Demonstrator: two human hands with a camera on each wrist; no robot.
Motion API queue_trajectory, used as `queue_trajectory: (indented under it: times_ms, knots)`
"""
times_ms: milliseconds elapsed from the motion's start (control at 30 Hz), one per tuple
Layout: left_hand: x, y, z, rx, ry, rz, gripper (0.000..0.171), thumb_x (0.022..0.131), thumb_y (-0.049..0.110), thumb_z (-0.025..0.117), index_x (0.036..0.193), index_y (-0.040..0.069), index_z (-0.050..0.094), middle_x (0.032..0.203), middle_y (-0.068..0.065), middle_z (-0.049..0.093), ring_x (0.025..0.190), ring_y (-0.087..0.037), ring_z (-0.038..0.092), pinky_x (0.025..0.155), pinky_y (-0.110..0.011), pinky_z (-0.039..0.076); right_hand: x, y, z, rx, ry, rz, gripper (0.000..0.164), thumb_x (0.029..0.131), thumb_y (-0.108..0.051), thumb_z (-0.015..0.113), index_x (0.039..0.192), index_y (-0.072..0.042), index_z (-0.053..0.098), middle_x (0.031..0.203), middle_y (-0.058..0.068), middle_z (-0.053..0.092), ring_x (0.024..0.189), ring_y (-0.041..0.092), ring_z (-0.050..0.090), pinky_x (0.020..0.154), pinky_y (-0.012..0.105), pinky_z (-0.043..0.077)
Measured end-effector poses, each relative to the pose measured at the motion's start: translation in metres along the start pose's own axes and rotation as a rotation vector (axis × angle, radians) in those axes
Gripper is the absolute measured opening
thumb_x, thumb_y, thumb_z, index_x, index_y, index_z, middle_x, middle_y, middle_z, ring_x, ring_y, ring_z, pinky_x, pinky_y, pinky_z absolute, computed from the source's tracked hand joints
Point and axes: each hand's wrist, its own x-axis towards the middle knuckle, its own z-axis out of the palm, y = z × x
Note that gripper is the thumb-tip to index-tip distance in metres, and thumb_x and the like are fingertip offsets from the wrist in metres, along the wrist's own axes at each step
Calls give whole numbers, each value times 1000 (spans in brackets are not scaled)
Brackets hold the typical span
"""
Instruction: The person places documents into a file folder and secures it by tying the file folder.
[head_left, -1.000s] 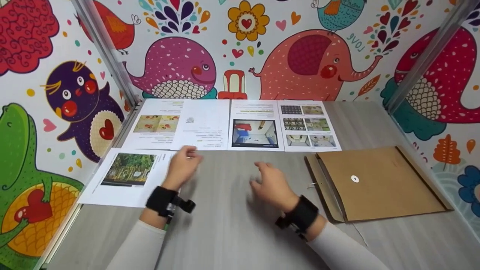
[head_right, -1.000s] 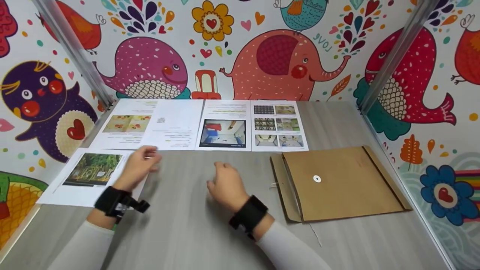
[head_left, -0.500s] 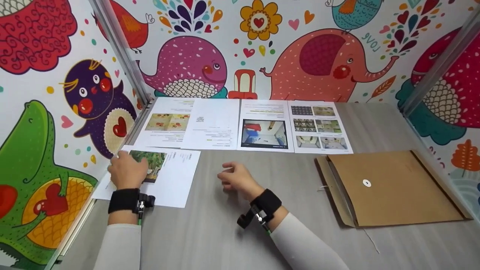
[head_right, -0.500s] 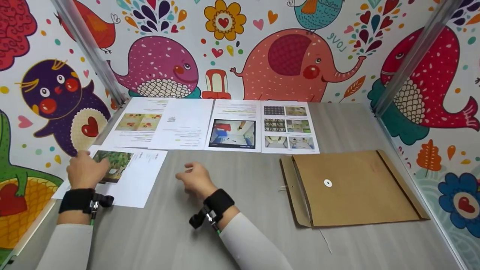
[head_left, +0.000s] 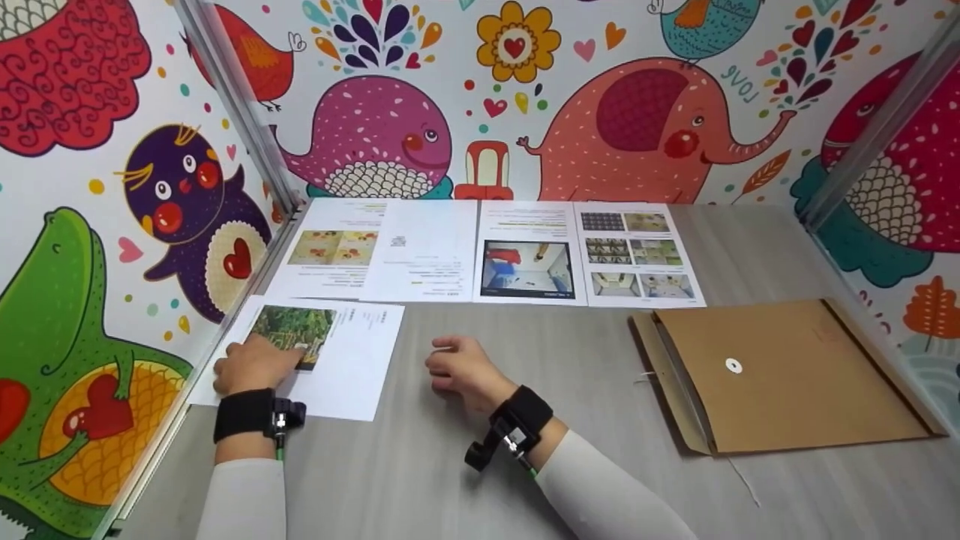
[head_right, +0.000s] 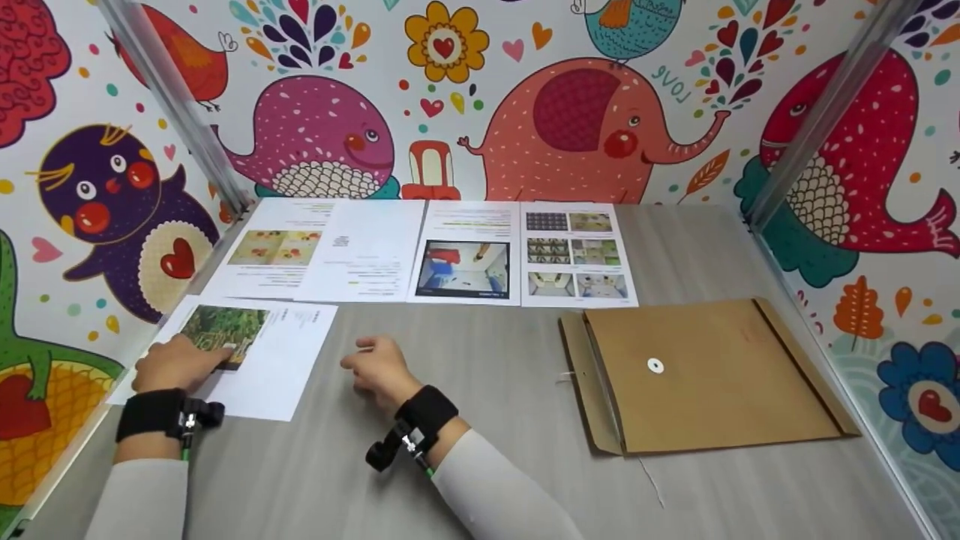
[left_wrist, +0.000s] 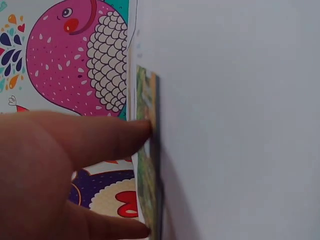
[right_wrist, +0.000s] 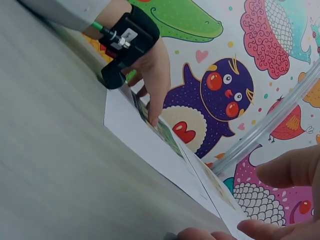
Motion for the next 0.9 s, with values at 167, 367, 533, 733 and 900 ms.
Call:
queue_trajectory:
  times_ms: [167,367,533,733,900]
  knots:
    - [-8,6,0,29,-21,47,104,92,64,66,149,-17,39,139,-51,35,127,-72,39,94,-80,48,-3,3,9,58,42,2,62,83,3,63,143,13,48,125,19,57,100,22,62,86,34,60]
    - [-12,5,-2,45,-10,97,98,88,63,72,137,-20,51,127,-51,40,117,-69,43,89,-77,50,-8,2,14,86,92,12,67,82,6,60,147,13,45,142,29,52,107,25,61,93,39,59]
    - [-14,7,0,34,6,108,102,83,63,77,136,-20,49,126,-52,39,118,-68,40,92,-78,48,-11,0,15,114,77,18,68,84,5,59,149,14,41,144,30,51,116,29,58,107,51,54]
    - [-21,19,7,56,21,150,106,80,64,79,133,-22,50,122,-50,43,114,-66,44,89,-74,50,-10,1,14,118,75,11,67,86,3,61,149,14,41,145,30,50,123,35,59,106,53,55]
    - [-25,28,10,76,19,156,114,79,71,78,138,-21,46,124,-49,42,115,-67,45,86,-75,52,-4,3,13,160,148,-23,67,84,5,59,148,12,41,134,25,51,107,28,61,91,44,62]
